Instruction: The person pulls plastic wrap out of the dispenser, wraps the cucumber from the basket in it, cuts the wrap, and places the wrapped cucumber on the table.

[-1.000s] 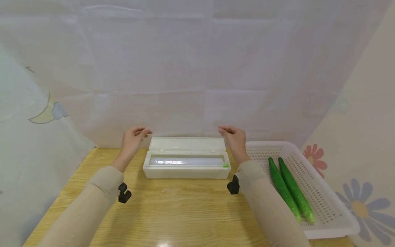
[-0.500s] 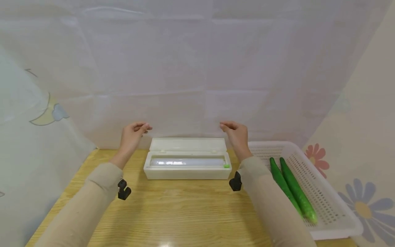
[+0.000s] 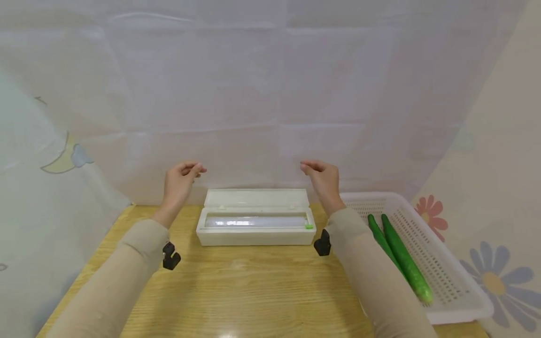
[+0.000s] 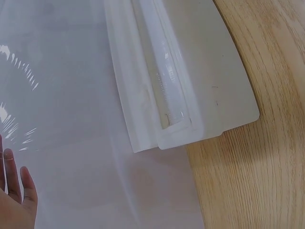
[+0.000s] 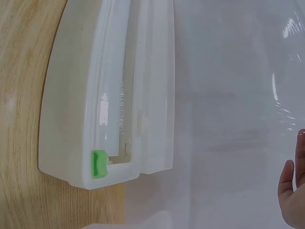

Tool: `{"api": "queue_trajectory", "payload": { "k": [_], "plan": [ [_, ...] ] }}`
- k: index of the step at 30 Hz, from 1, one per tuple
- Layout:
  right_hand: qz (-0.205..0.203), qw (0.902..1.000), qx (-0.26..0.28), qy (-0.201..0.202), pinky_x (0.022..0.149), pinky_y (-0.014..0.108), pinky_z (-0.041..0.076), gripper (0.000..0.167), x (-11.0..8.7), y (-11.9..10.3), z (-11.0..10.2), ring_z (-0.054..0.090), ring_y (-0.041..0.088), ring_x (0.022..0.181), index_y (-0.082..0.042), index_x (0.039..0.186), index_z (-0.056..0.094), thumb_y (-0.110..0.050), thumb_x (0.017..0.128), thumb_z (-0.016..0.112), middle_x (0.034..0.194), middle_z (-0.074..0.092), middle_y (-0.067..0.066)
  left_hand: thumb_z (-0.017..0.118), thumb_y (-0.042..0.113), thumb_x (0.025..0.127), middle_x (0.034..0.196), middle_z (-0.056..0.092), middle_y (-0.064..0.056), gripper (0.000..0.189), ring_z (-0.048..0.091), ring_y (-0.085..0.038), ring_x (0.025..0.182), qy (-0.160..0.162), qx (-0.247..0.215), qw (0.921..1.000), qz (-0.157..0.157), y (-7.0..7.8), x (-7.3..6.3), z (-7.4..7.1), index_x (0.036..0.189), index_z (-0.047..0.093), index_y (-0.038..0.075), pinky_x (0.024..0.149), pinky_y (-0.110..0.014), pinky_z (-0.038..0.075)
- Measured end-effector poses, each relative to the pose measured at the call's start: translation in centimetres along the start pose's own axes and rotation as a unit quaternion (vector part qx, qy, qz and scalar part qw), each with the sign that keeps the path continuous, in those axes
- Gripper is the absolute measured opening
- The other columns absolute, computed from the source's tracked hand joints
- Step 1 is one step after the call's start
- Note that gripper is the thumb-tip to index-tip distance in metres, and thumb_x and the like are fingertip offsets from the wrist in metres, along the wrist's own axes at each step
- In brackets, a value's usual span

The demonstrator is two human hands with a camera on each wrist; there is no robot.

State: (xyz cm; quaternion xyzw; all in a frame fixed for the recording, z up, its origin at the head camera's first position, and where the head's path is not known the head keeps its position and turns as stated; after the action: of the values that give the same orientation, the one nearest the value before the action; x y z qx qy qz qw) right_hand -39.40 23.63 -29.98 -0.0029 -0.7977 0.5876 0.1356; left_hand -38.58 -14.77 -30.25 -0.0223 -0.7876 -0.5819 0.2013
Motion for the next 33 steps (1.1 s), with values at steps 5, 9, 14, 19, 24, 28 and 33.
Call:
{"api": "queue_trajectory", "payload": {
  "k": [5,9,14,19,24,28,33],
  "plan": [
    [-0.002,1.0000,-0.004,0.003,0.110,0.048,0.033,0.041,0.1,-0.4,-0.2,0.051,0.022,0.114,-0.001,0.121,0.068,-0.031,0.095,0.070,0.110,0.066,0.002,0.063,0.023,0.100,0.103,0.073,-0.010,0.025,0.064,-0.026,0.096,0.000,0.005,1.0000,0.002,0.4,0.3,0.0,0.113,0.068,0.002,0.090,-0.040,0.048],
    [-0.005,0.9999,-0.005,0.008,0.111,0.048,0.033,0.039,0.3,-0.8,-0.4,0.051,0.022,0.115,-0.002,0.120,0.069,-0.031,0.094,0.071,0.111,0.067,0.003,0.062,0.026,0.100,0.104,0.074,-0.008,0.027,0.063,-0.024,0.096,0.000,0.009,0.9999,0.004,0.6,0.4,0.0,0.114,0.068,0.004,0.091,-0.040,0.048],
    [-0.008,0.9999,-0.009,0.007,0.112,0.048,0.031,0.037,0.6,-1.4,-0.3,0.052,0.022,0.114,-0.003,0.119,0.070,-0.031,0.094,0.071,0.112,0.067,0.003,0.062,0.027,0.100,0.103,0.074,-0.008,0.029,0.062,-0.022,0.096,0.010,0.006,0.9999,0.005,0.9,0.6,-0.3,0.115,0.068,0.004,0.092,-0.039,0.047],
    [-0.011,0.9999,-0.009,0.008,0.113,0.050,0.029,0.038,0.8,-2.0,-0.4,0.052,0.023,0.115,-0.004,0.120,0.070,-0.032,0.094,0.071,0.115,0.067,0.004,0.063,0.026,0.099,0.102,0.074,-0.007,0.025,0.063,-0.022,0.095,0.018,0.006,0.9998,0.010,1.4,0.8,-0.6,0.113,0.069,0.006,0.091,-0.039,0.047],
    [-0.018,0.9996,-0.017,0.013,0.113,0.050,0.029,0.039,1.0,-2.6,-0.7,0.052,0.024,0.118,-0.004,0.120,0.070,-0.033,0.093,0.071,0.112,0.067,0.004,0.062,0.027,0.100,0.101,0.074,-0.005,0.026,0.064,-0.022,0.096,0.021,0.013,0.9995,0.019,2.0,1.1,-0.6,0.113,0.069,0.005,0.091,-0.039,0.048],
    [-0.022,0.9995,-0.017,0.017,0.113,0.050,0.029,0.034,1.3,-3.0,-0.8,0.053,0.023,0.115,-0.005,0.118,0.071,-0.029,0.094,0.071,0.110,0.068,0.002,0.062,0.027,0.100,0.102,0.074,-0.005,0.026,0.063,-0.020,0.096,0.020,0.017,0.9995,0.019,2.4,1.4,-0.7,0.113,0.069,0.006,0.091,-0.038,0.048],
    [-0.029,0.9992,-0.013,0.023,0.112,0.050,0.030,0.030,1.6,-3.6,-1.0,0.054,0.019,0.109,-0.008,0.116,0.073,-0.029,0.094,0.071,0.108,0.069,0.001,0.063,0.028,0.100,0.102,0.074,-0.006,0.027,0.062,-0.020,0.095,0.020,0.011,0.9994,0.026,3.2,1.7,-0.9,0.114,0.069,0.006,0.089,-0.037,0.048]
  ]
}}
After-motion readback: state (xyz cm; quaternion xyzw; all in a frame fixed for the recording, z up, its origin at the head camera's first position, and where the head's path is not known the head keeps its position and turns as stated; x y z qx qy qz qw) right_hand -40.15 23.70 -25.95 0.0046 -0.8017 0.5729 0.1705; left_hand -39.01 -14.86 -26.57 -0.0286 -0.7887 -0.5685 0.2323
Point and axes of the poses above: each hand's wrist, its own x-axis towards the middle knuckle, its own z-axis out of the palm, y = z × x, the point moved 9 cm from there along x, towards the middle knuckle
